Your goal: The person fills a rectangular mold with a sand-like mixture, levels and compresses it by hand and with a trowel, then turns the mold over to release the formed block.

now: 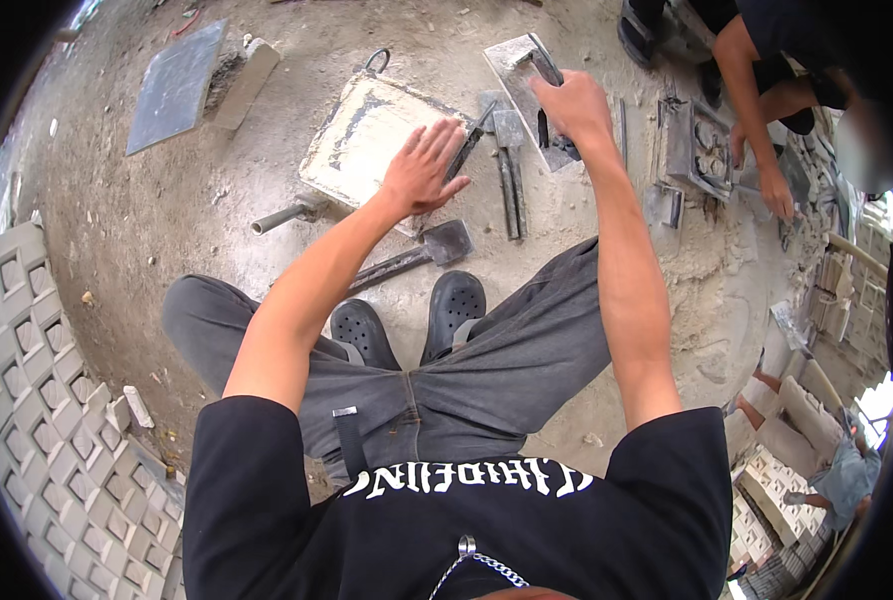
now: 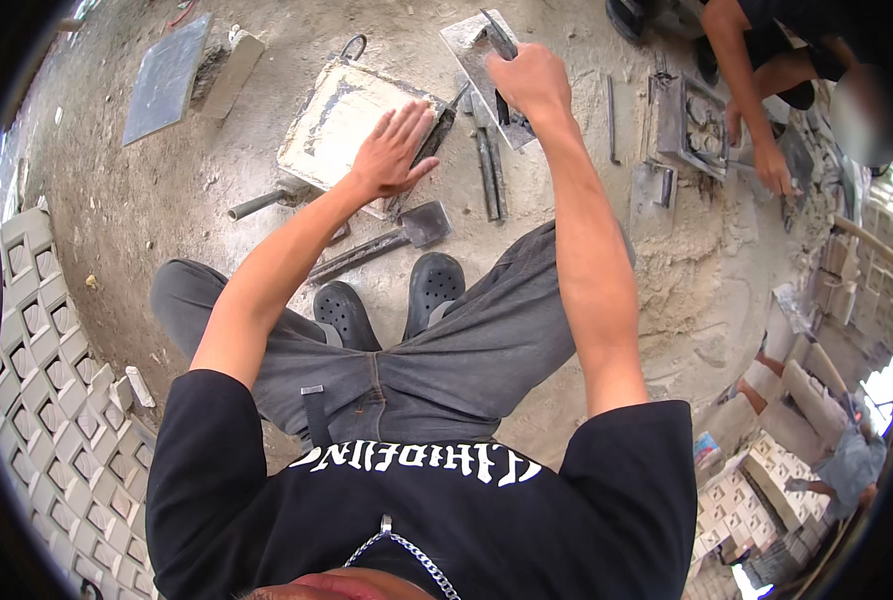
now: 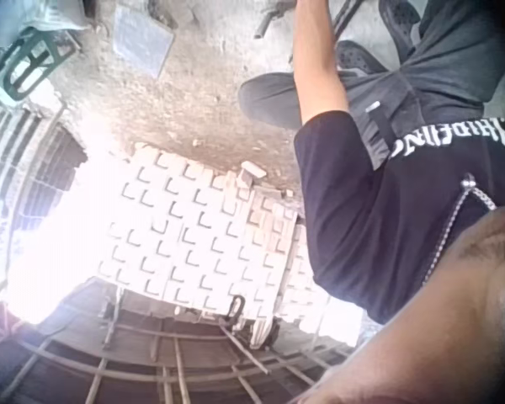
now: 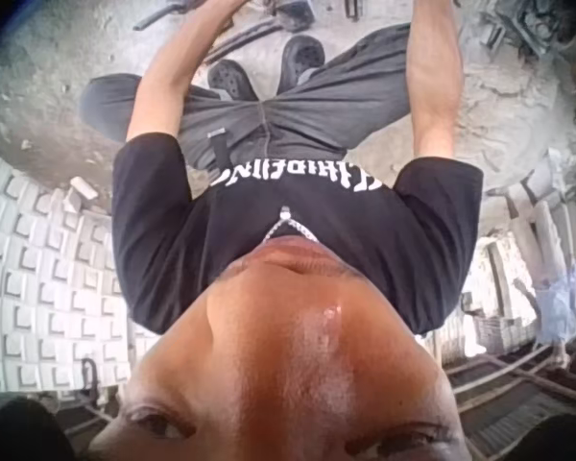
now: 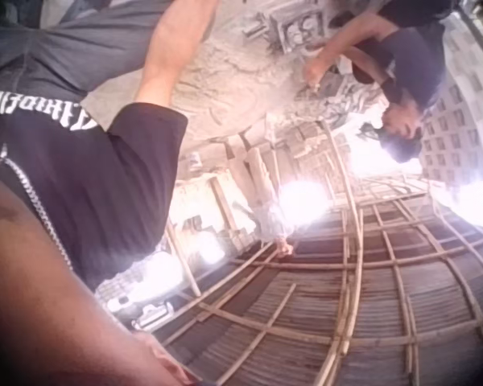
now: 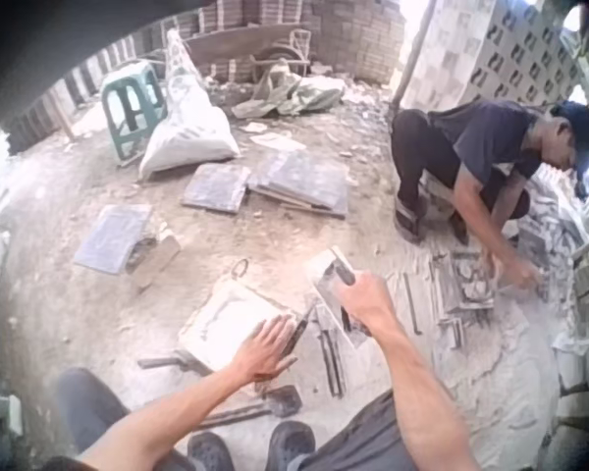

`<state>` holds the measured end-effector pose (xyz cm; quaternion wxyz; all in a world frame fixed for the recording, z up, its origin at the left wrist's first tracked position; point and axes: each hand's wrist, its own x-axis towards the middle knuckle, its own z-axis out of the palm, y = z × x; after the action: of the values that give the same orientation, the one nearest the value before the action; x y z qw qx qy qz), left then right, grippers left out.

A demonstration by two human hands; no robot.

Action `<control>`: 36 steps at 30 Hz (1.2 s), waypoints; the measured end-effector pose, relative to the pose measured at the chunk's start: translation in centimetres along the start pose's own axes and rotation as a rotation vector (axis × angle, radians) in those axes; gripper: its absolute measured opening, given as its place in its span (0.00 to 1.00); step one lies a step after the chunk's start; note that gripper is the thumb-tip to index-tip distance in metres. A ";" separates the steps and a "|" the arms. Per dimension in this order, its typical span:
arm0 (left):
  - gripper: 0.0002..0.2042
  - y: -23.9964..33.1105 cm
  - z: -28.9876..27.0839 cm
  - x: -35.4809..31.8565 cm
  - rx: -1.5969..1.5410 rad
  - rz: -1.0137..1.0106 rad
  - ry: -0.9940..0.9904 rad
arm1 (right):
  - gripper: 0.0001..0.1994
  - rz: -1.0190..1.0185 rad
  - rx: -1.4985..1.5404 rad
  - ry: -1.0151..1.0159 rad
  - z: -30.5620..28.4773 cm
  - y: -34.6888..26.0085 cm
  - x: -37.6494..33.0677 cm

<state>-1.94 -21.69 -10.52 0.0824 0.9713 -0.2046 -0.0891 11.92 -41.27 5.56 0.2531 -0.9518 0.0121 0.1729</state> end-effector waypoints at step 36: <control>0.38 -0.7 -0.4 -0.4 -0.290 -0.104 0.167 | 0.19 0.000 -0.005 -0.084 -0.6 -0.1 0.2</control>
<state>-1.92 -20.82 -10.27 0.2339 0.9625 -0.1312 -0.0409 12.34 -41.49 6.01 0.2510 -0.9443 0.0009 0.2127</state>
